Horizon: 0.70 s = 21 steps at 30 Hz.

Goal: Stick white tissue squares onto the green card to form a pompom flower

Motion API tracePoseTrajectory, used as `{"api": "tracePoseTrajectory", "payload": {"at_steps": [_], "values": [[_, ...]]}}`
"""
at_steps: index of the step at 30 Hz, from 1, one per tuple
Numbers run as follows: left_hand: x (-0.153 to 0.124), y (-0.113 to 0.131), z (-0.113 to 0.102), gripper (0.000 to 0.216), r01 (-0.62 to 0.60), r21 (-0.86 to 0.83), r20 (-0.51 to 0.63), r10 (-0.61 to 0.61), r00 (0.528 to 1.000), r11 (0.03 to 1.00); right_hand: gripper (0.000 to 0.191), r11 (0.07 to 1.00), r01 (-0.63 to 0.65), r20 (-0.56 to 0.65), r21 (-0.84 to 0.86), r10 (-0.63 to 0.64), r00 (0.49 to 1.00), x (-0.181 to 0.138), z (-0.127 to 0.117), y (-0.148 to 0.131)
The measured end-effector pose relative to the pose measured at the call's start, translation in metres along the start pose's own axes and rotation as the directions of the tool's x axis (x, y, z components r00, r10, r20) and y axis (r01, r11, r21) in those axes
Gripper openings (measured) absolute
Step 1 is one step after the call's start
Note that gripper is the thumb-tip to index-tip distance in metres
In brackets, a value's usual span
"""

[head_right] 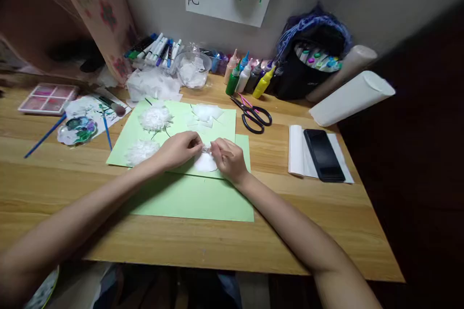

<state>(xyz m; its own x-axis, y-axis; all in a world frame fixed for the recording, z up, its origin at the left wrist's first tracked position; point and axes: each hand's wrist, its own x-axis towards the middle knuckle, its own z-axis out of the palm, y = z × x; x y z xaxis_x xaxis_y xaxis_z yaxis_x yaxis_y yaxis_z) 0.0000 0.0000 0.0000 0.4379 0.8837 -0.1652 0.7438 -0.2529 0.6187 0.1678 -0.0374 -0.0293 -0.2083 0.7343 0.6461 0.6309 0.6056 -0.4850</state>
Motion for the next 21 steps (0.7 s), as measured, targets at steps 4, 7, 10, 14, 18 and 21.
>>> {"api": "tracePoseTrajectory", "payload": {"at_steps": [4, 7, 10, 14, 18, 21], "values": [[0.0000, 0.0005, -0.0003, 0.017, 0.002, 0.005, 0.005, -0.002, 1.000, 1.000, 0.030, 0.999, -0.022, -0.064, 0.036, 0.024, 0.998, -0.0049, -0.0013, 0.0020], [0.0000, 0.0008, -0.0001, 0.017, -0.001, 0.011, 0.005, 0.000, 1.000, 1.000, 0.029, 0.999, -0.035, -0.073, 0.042, 0.038, 0.997, -0.0061, -0.0010, 0.0027], [-0.0002, 0.0008, -0.0001, 0.018, -0.001, 0.015, -0.001, 0.001, 1.000, 1.000, 0.028, 0.997, -0.046, -0.058, 0.056, 0.049, 0.997, -0.0057, 0.0002, 0.0027], [-0.0004, 0.0007, -0.0001, 0.017, 0.006, 0.011, 0.001, -0.006, 1.000, 1.000, 0.028, 0.996, -0.054, -0.032, 0.067, 0.056, 0.998, -0.0050, 0.0009, 0.0023], [-0.0002, 0.0003, 0.0008, 0.017, 0.002, 0.015, -0.009, -0.002, 1.000, 1.000, 0.029, 0.998, -0.021, -0.017, 0.059, 0.022, 1.000, -0.0046, 0.0004, 0.0023], [-0.0002, 0.0001, 0.0018, 0.017, -0.003, 0.015, -0.011, 0.003, 1.000, 1.000, 0.030, 0.999, -0.004, -0.019, 0.034, 0.005, 1.000, -0.0036, 0.0003, 0.0017]]}}
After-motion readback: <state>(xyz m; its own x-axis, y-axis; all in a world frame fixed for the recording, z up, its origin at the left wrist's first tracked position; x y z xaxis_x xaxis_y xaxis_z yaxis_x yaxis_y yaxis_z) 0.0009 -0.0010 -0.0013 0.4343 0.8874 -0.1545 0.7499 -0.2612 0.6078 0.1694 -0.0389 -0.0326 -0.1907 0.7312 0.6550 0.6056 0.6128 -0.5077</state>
